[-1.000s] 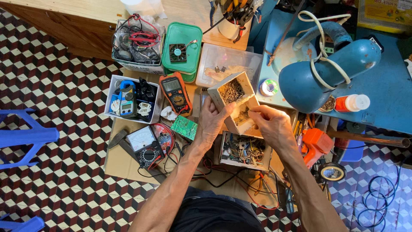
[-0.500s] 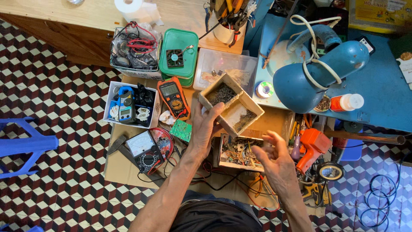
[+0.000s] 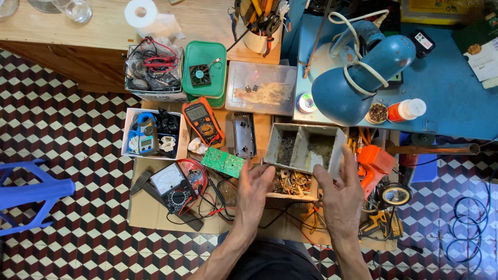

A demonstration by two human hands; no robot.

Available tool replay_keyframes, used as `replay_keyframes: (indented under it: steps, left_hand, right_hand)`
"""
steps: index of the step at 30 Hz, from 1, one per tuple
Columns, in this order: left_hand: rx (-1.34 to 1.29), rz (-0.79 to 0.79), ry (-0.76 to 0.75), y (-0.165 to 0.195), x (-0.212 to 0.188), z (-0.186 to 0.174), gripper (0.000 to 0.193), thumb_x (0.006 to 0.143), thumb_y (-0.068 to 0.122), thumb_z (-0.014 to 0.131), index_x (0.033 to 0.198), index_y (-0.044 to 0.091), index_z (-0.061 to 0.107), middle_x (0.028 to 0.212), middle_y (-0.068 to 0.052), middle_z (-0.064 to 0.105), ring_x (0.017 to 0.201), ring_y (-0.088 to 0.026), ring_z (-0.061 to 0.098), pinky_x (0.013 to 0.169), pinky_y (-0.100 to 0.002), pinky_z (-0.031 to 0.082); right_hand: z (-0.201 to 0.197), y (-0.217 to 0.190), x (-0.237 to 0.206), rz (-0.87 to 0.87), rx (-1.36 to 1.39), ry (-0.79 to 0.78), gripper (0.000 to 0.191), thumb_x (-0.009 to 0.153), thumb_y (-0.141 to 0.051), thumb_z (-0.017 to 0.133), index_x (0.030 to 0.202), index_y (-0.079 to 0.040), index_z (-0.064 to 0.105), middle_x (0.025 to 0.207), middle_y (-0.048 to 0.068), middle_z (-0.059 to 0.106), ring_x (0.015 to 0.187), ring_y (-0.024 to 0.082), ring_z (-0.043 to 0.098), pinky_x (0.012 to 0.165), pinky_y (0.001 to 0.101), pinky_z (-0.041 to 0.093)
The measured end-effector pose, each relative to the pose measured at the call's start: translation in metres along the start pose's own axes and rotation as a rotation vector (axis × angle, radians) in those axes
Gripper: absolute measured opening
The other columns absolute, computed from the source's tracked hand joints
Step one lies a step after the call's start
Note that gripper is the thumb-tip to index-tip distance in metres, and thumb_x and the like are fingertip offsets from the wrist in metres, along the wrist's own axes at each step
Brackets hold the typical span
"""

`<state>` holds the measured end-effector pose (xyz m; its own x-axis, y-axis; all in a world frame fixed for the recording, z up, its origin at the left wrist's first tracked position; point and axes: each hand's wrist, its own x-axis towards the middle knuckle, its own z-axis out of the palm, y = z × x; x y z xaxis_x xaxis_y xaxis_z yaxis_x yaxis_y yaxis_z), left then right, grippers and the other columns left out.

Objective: The person stands at a cluttered workbench and sorts small electronic parts from a compartmented box, picking items by hand and placing them into the box's sections. They then retrieve a plastic bag, open it, and transfer the sorted parts from the box into the bag.

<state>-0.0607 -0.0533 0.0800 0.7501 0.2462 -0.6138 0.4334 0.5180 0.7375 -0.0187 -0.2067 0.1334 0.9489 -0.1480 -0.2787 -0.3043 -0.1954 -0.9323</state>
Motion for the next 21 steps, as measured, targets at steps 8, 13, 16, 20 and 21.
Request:
replay_keyframes:
  steps: [8, 13, 16, 20, 21]
  left_hand:
    - [0.846, 0.511, -0.016, 0.038, 0.013, 0.017, 0.048, 0.085, 0.037, 0.078, 0.122, 0.007, 0.071, 0.094, -0.007, 0.073, 0.079, -0.014, 0.066, 0.071, -0.030, 0.054]
    - [0.715, 0.370, -0.071, 0.036, 0.027, 0.028, 0.040, 0.085, 0.034, 0.073, 0.114, 0.006, 0.075, 0.077, -0.005, 0.077, 0.066, -0.009, 0.071, 0.061, -0.026, 0.055]
    - [0.677, 0.337, -0.074, 0.030, 0.031, 0.026, 0.038, 0.088, 0.034, 0.071, 0.111, 0.004, 0.077, 0.073, -0.006, 0.076, 0.063, -0.008, 0.066, 0.058, -0.027, 0.053]
    - [0.613, 0.325, -0.110, 0.022, 0.041, 0.022, 0.037, 0.093, 0.034, 0.068, 0.109, 0.001, 0.077, 0.074, -0.003, 0.074, 0.066, -0.004, 0.060, 0.058, -0.027, 0.050]
    - [0.610, 0.327, -0.119, 0.020, 0.043, 0.021, 0.037, 0.094, 0.033, 0.068, 0.109, 0.001, 0.077, 0.073, -0.002, 0.073, 0.065, -0.004, 0.058, 0.057, -0.027, 0.049]
  right_hand:
    - [0.016, 0.002, -0.014, -0.079, -0.021, -0.035, 0.083, 0.088, -0.017, 0.071, 0.157, 0.000, 0.027, 0.133, 0.019, 0.063, 0.110, 0.021, 0.069, 0.088, 0.0306, 0.059]
    - [0.017, 0.007, -0.022, -0.115, -0.118, 0.006, 0.087, 0.085, -0.014, 0.075, 0.157, 0.002, 0.029, 0.129, 0.019, 0.066, 0.108, 0.021, 0.071, 0.089, 0.0314, 0.058]
    - [0.013, 0.011, -0.018, -0.135, -0.065, -0.024, 0.086, 0.087, -0.014, 0.074, 0.157, 0.003, 0.028, 0.131, 0.020, 0.064, 0.110, 0.021, 0.070, 0.091, 0.0319, 0.059]
    - [0.010, 0.013, -0.012, -0.135, -0.096, -0.048, 0.085, 0.087, -0.015, 0.073, 0.157, 0.004, 0.029, 0.132, 0.021, 0.064, 0.111, 0.022, 0.070, 0.092, 0.0322, 0.060]
    - [0.009, 0.014, -0.011, -0.132, -0.100, -0.051, 0.085, 0.087, -0.015, 0.073, 0.156, 0.004, 0.029, 0.131, 0.021, 0.065, 0.111, 0.022, 0.070, 0.092, 0.0322, 0.060]
